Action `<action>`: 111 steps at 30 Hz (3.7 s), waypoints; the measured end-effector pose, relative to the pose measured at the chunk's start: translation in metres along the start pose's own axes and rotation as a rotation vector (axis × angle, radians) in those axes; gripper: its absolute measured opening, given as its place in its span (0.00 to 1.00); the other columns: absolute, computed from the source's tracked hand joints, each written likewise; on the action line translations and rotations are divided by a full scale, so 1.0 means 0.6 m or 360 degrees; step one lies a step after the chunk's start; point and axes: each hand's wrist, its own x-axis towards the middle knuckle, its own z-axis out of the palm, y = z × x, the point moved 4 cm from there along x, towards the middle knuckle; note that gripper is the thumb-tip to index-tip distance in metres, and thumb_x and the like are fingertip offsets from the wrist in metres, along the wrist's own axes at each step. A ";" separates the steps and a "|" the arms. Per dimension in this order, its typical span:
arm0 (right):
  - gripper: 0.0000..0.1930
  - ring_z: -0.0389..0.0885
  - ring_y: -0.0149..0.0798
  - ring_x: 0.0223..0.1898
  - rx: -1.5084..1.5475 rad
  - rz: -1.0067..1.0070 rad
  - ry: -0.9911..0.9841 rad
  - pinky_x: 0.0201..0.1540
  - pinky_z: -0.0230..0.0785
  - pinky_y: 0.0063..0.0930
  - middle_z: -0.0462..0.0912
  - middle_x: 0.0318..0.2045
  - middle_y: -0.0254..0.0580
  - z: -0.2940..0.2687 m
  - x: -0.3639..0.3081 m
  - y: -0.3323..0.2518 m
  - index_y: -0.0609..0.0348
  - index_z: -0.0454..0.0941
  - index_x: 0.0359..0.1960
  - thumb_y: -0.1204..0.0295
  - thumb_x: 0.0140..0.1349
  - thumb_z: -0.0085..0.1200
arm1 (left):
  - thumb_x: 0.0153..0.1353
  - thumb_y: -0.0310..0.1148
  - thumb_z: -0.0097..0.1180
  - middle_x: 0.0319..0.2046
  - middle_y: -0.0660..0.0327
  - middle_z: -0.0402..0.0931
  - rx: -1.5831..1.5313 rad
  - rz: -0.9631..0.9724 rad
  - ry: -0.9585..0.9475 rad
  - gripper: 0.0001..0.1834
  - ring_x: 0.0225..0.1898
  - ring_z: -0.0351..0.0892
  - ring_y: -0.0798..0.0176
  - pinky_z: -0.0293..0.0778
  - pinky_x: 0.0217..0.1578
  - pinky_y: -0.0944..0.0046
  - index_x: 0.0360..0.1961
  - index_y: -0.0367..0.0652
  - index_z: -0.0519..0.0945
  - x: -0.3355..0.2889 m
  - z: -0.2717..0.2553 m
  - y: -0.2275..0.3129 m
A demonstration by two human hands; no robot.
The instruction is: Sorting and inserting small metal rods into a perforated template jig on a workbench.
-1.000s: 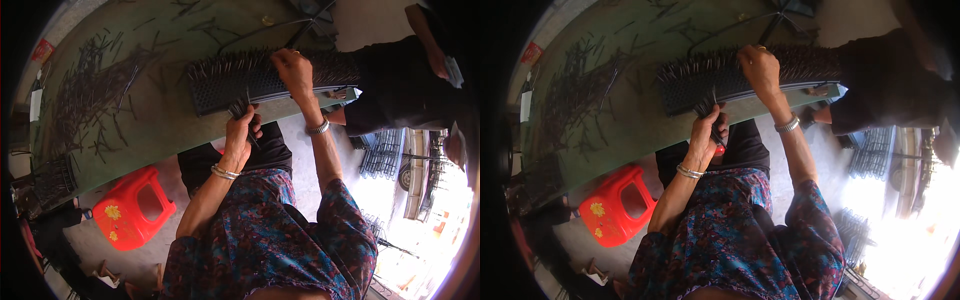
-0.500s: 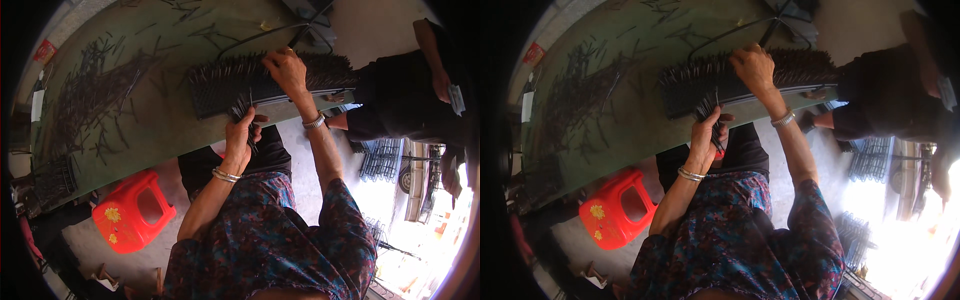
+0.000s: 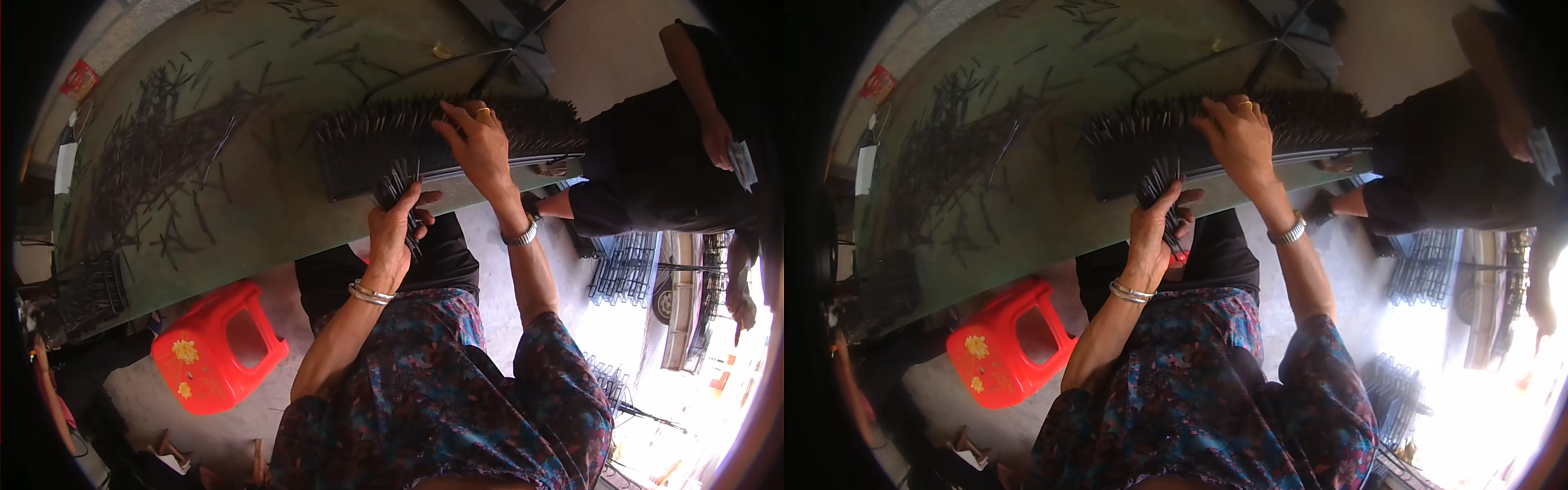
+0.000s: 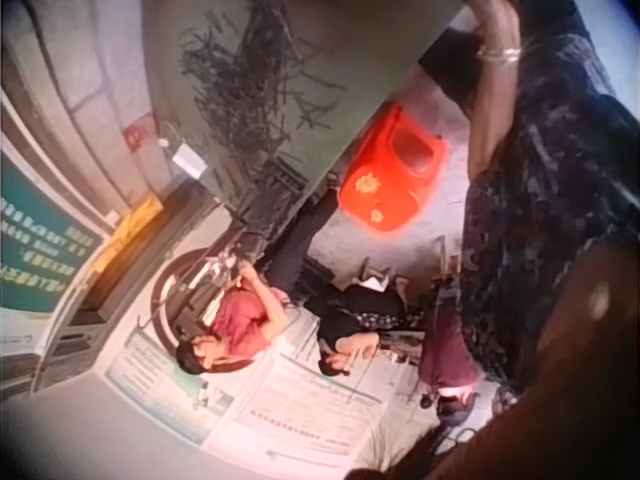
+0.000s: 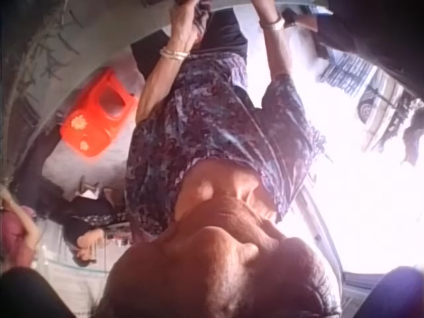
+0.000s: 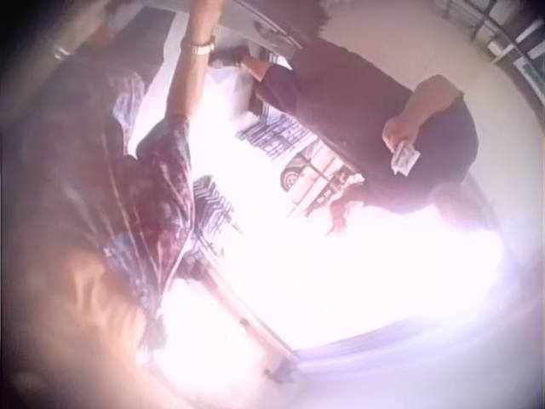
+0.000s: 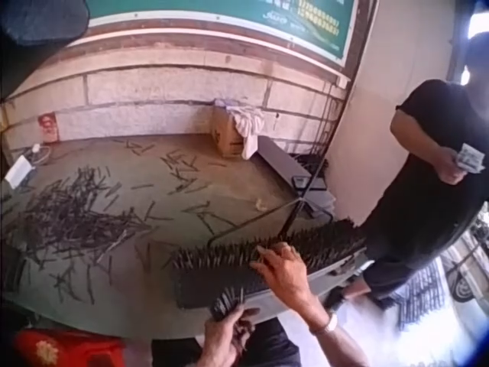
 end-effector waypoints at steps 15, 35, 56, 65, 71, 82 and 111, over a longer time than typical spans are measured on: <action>0.10 0.79 0.26 0.30 0.1608 0.0793 -0.1031 0.34 0.71 0.21 0.82 0.27 0.37 0.020 -0.054 -0.005 0.67 0.79 0.41 0.72 0.64 0.56 | 0.65 0.36 0.57 0.31 0.52 0.83 0.0205 -0.0038 -0.0081 0.12 0.20 0.77 0.68 0.60 0.14 0.74 0.42 0.38 0.79 -0.007 0.001 0.003; 0.06 0.87 0.36 0.33 0.0808 0.0475 0.0081 0.31 0.75 0.24 0.84 0.31 0.47 0.009 0.002 0.014 0.67 0.74 0.40 0.77 0.65 0.53 | 0.67 0.39 0.54 0.38 0.51 0.82 -0.0081 -0.0296 -0.0087 0.13 0.27 0.80 0.63 0.75 0.25 0.64 0.45 0.41 0.76 0.022 -0.014 -0.033; 0.10 0.82 0.38 0.28 0.0965 0.0413 -0.0600 0.32 0.74 0.30 0.83 0.27 0.46 0.014 -0.021 -0.012 0.61 0.83 0.38 0.68 0.58 0.60 | 0.64 0.38 0.58 0.18 0.67 0.70 0.0015 -0.0078 -0.0025 0.14 0.18 0.69 0.74 0.63 0.15 0.72 0.44 0.38 0.80 0.002 -0.004 -0.002; 0.09 0.77 0.24 0.25 0.1396 0.0707 -0.1033 0.29 0.70 0.19 0.80 0.23 0.35 0.016 -0.045 -0.009 0.68 0.80 0.39 0.73 0.64 0.55 | 0.62 0.41 0.61 0.29 0.57 0.82 0.0270 -0.0201 -0.0101 0.15 0.24 0.77 0.70 0.63 0.14 0.74 0.43 0.41 0.80 -0.007 0.007 0.004; 0.10 0.78 0.25 0.27 0.1444 0.0682 -0.0906 0.31 0.71 0.20 0.81 0.25 0.37 0.013 -0.047 -0.005 0.69 0.80 0.41 0.73 0.64 0.54 | 0.62 0.39 0.60 0.26 0.58 0.80 0.0284 -0.0221 -0.0132 0.13 0.21 0.75 0.71 0.62 0.13 0.73 0.43 0.42 0.80 -0.007 0.004 0.012; 0.08 0.78 0.25 0.28 0.1472 0.0659 -0.0974 0.33 0.72 0.21 0.81 0.28 0.37 0.006 -0.044 -0.012 0.68 0.79 0.40 0.76 0.63 0.55 | 0.62 0.39 0.61 0.24 0.59 0.79 0.0356 -0.0224 -0.0135 0.12 0.16 0.62 0.78 0.57 0.13 0.75 0.40 0.43 0.81 -0.008 -0.002 0.007; 0.05 0.81 0.51 0.30 0.0689 0.0226 -0.0078 0.32 0.73 0.39 0.81 0.27 0.49 0.017 0.005 0.014 0.62 0.76 0.35 0.75 0.59 0.56 | 0.69 0.38 0.51 0.26 0.64 0.74 -0.0252 -0.0337 -0.0052 0.14 0.27 0.73 0.69 0.75 0.33 0.64 0.48 0.41 0.76 0.013 -0.010 -0.022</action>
